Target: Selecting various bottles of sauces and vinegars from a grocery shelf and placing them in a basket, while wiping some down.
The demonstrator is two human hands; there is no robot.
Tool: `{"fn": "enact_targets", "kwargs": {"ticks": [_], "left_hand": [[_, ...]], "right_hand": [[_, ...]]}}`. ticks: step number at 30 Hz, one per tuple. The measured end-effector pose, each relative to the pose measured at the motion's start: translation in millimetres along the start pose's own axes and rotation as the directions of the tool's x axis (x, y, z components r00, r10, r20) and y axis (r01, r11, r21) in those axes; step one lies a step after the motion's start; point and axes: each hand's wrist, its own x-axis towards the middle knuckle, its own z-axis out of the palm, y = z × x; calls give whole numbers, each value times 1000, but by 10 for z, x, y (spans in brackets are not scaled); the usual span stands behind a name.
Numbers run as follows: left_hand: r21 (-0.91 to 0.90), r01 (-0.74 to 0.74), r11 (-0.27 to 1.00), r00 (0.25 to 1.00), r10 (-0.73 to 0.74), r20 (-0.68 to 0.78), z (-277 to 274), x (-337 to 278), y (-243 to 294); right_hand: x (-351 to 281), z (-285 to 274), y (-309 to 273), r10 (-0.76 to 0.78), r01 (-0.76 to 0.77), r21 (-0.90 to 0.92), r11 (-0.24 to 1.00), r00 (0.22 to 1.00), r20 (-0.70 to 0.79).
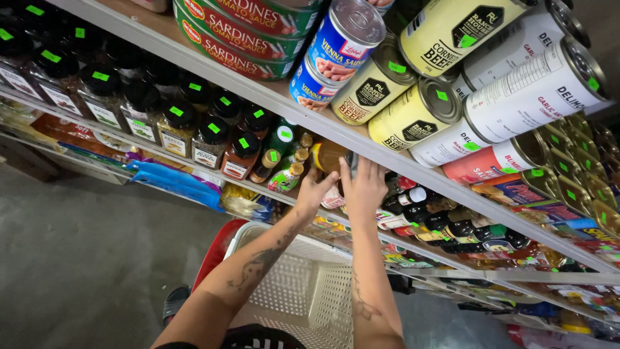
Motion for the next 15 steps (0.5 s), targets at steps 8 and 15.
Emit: {"fn": "enact_targets", "kwargs": {"ticks": [8, 15], "left_hand": [[6, 103, 995, 993, -103, -64, 7, 188, -94], [-198, 154, 968, 988, -156, 5, -43, 201, -24]], "right_hand": [[278, 258, 106, 102, -87, -72, 994, 965, 242], [317, 595, 403, 100, -123, 61, 991, 952, 290]]}}
